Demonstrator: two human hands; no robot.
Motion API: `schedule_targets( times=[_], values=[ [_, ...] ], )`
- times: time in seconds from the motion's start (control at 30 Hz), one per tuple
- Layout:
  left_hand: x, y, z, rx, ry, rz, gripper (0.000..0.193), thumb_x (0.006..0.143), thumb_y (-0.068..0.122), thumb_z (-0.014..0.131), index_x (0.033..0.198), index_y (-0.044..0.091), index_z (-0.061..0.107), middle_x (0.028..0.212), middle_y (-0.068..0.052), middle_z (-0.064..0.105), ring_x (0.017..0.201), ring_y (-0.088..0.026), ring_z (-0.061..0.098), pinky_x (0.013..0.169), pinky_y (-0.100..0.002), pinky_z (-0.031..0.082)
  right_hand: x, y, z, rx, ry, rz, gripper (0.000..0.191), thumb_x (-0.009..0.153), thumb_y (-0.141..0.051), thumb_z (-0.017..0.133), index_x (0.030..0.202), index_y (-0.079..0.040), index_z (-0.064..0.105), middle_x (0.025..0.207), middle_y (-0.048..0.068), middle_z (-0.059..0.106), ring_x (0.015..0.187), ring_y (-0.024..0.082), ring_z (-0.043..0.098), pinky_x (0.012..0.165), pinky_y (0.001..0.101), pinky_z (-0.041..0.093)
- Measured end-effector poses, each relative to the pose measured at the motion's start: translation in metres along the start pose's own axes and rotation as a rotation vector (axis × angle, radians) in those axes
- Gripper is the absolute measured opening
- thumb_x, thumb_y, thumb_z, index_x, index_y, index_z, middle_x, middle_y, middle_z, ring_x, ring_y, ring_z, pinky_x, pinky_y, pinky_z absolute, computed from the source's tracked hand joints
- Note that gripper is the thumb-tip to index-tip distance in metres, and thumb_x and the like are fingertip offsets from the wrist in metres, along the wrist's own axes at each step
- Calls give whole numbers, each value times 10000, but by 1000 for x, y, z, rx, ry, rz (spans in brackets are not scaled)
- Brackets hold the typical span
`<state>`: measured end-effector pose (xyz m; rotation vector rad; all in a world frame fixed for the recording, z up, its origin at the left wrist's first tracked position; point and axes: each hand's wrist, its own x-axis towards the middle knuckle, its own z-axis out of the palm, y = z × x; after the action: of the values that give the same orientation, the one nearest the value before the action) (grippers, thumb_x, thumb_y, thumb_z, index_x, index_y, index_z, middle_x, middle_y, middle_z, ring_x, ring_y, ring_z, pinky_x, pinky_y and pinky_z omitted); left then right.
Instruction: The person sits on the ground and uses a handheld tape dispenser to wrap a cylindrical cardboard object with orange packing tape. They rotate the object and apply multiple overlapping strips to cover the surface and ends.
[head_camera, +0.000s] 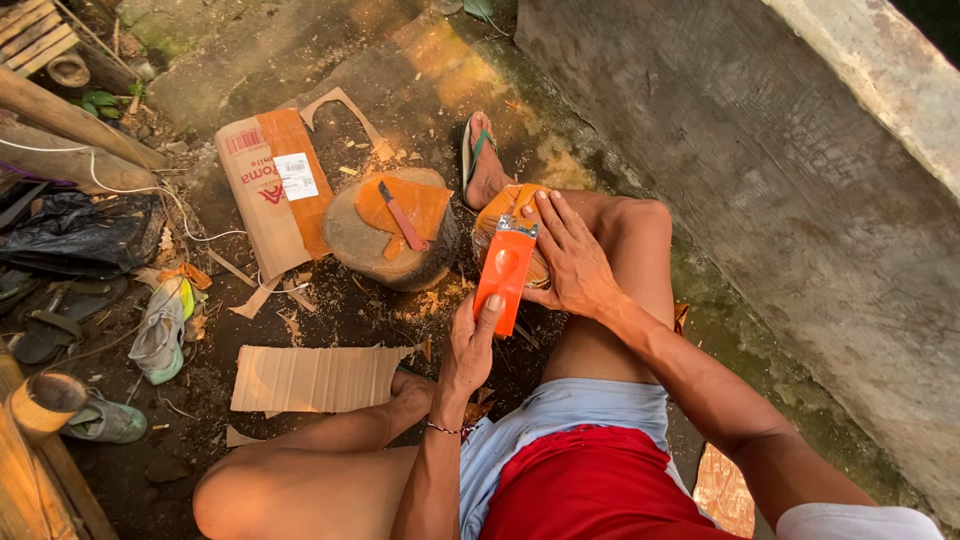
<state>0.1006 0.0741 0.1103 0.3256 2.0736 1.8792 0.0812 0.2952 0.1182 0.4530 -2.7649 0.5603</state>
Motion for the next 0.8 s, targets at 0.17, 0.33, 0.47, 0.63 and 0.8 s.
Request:
schedule_targets(
  times=[0.17, 0.33, 0.47, 0.63, 0.8],
  values=[
    [-6, 13, 3, 23, -23, -3, 578, 1044, 521, 439, 1255, 18, 629, 900, -82, 634, 788, -177, 572, 731, -372, 497, -9, -3, 4, -22, 45, 16, 932, 828, -521, 746, 1527, 4, 423, 1627, 275, 304, 1523, 457, 272, 1234, 516, 297],
    [-32, 16, -4, 80, 2, -112, 521, 1034, 465, 465, 1153, -4, 659, 782, -130, 609, 703, -225, 532, 667, -401, 465, -10, -5, 7, -13, 45, 94, 932, 812, -509, 748, 1563, -59, 428, 1646, 237, 319, 1544, 437, 277, 1225, 499, 346],
    [-74, 2, -16, 226, 30, -69, 495, 1047, 436, 464, 1096, -12, 670, 748, -158, 601, 694, -264, 551, 680, -411, 453, -8, -5, 8, -5, 44, 82, 963, 781, -516, 772, 1562, -80, 416, 1635, 234, 304, 1528, 436, 263, 1202, 506, 355],
    [-117, -27, -30, 228, 76, -221, 488, 1017, 443, 483, 1064, -6, 668, 786, -178, 669, 702, -281, 625, 681, -416, 499, -4, -7, 4, -27, -16, 100, 963, 780, -492, 773, 1584, -111, 403, 1664, 224, 284, 1553, 431, 245, 1201, 476, 374],
    [-80, -54, -21, 253, 85, -262, 497, 1011, 439, 498, 1110, -24, 646, 852, -229, 695, 746, -334, 661, 715, -436, 513, 12, -8, -14, 9, -153, 81, 1092, 660, -476, 762, 1592, -81, 349, 1661, 270, 234, 1546, 435, 187, 1176, 597, 309]
  ],
)
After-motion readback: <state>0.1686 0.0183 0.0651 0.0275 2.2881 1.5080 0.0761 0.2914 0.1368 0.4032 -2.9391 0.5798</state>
